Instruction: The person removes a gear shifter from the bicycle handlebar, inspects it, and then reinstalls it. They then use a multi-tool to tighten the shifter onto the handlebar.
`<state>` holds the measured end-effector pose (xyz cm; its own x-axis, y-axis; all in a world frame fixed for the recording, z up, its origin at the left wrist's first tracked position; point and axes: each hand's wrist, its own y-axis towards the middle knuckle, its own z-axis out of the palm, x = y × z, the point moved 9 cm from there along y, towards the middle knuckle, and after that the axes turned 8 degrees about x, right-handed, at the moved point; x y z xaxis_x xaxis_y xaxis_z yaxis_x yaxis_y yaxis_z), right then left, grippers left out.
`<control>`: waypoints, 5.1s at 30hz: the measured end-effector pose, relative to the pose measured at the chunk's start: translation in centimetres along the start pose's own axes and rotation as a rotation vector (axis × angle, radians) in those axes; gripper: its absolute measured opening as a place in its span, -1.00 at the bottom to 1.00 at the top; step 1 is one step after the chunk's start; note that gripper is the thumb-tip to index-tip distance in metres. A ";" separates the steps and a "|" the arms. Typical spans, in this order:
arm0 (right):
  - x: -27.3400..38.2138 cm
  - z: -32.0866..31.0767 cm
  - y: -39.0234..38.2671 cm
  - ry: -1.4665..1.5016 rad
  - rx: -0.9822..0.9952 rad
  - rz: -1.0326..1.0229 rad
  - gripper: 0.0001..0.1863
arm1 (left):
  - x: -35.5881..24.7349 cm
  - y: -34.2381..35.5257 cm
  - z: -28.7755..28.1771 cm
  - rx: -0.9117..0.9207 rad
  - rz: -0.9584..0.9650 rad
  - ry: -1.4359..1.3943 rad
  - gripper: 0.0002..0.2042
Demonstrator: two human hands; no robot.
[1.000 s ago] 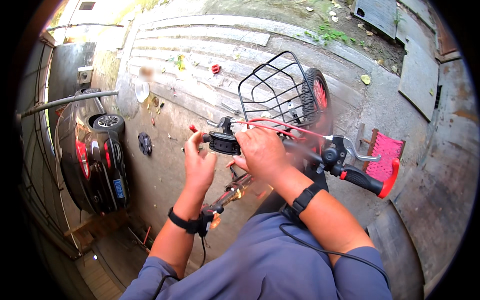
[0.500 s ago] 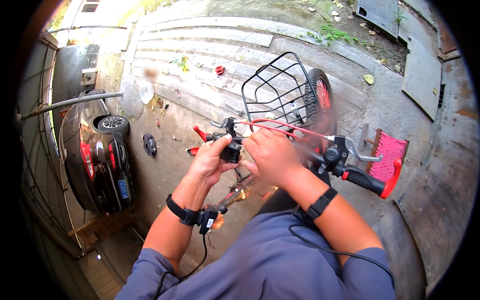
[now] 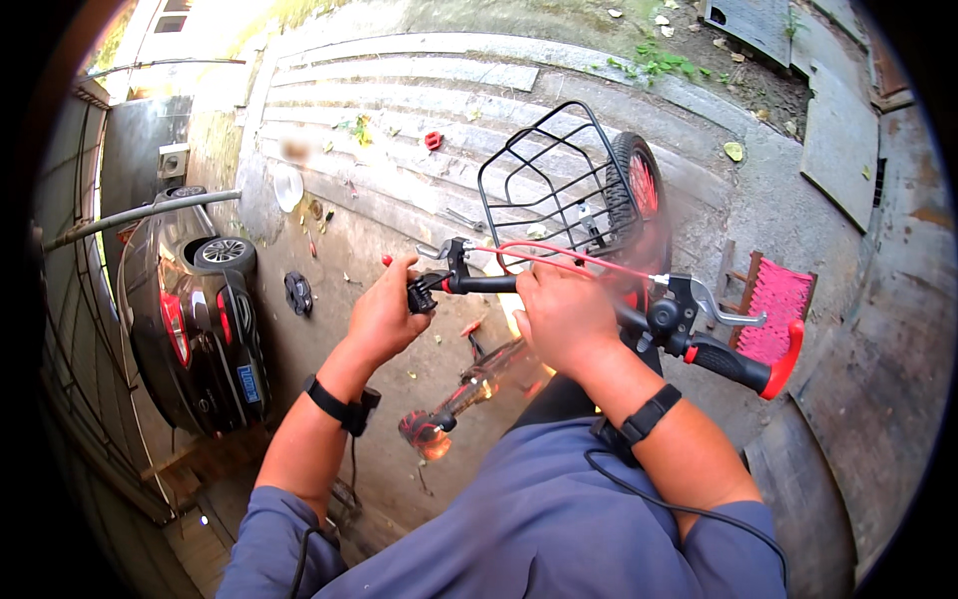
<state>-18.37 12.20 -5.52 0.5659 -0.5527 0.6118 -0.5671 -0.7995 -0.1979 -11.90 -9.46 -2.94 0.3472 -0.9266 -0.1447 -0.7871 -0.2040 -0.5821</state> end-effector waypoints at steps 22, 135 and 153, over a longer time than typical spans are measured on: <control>0.3 -0.2 0.2 -0.004 0.029 -0.004 -0.66 | 5.0 -1.4 7.5 0.000 -0.588 -1.816 -0.68; -0.2 1.5 0.0 0.124 0.006 0.107 -0.88 | -8.0 0.0 -4.0 -0.513 0.292 -0.245 -0.78; 0.4 1.7 -0.8 -0.022 -0.103 0.019 -0.76 | -9.2 -4.7 0.6 -0.533 0.117 -0.234 -0.61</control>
<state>-16.64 12.22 -6.37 0.5666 -0.5739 0.5913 -0.6359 -0.7609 -0.1292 -11.11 0.25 0.63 0.2977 -0.8707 -0.3915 -0.9535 -0.2910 -0.0779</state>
